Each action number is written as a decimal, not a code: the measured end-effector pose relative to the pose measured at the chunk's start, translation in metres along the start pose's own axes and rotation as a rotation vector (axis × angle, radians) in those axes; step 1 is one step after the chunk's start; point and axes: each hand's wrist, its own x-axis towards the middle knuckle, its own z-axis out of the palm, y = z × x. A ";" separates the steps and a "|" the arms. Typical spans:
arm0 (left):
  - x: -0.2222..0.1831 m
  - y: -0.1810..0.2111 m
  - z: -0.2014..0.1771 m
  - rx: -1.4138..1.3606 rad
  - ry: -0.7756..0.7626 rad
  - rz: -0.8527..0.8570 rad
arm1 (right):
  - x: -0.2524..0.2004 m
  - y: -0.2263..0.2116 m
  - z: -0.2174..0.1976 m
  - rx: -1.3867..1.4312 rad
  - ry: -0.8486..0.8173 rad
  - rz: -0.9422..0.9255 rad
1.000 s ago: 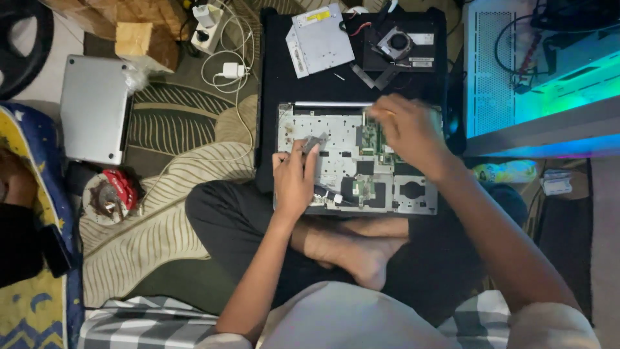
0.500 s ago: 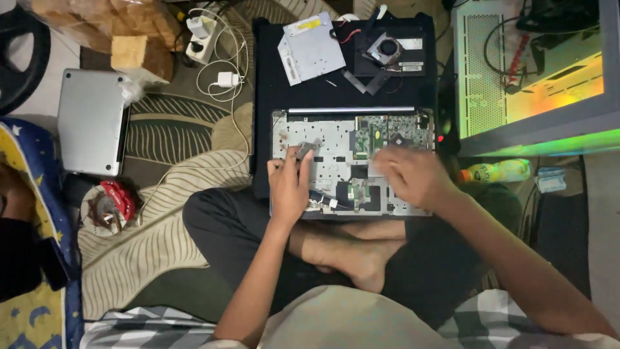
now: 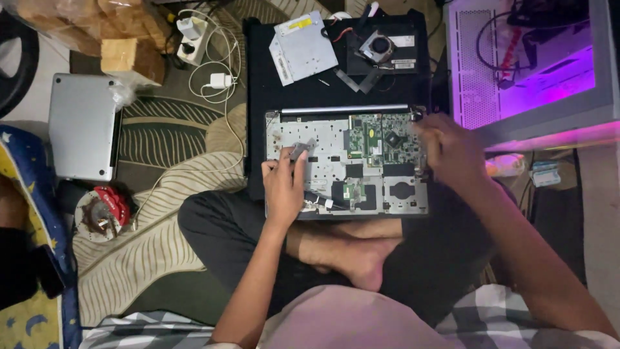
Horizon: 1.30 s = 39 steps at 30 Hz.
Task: Reassembling a laptop by installing the motherboard and connecting internal components.
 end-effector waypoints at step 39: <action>-0.004 -0.008 0.006 -0.028 0.032 0.028 | 0.001 -0.092 0.029 0.480 0.269 0.032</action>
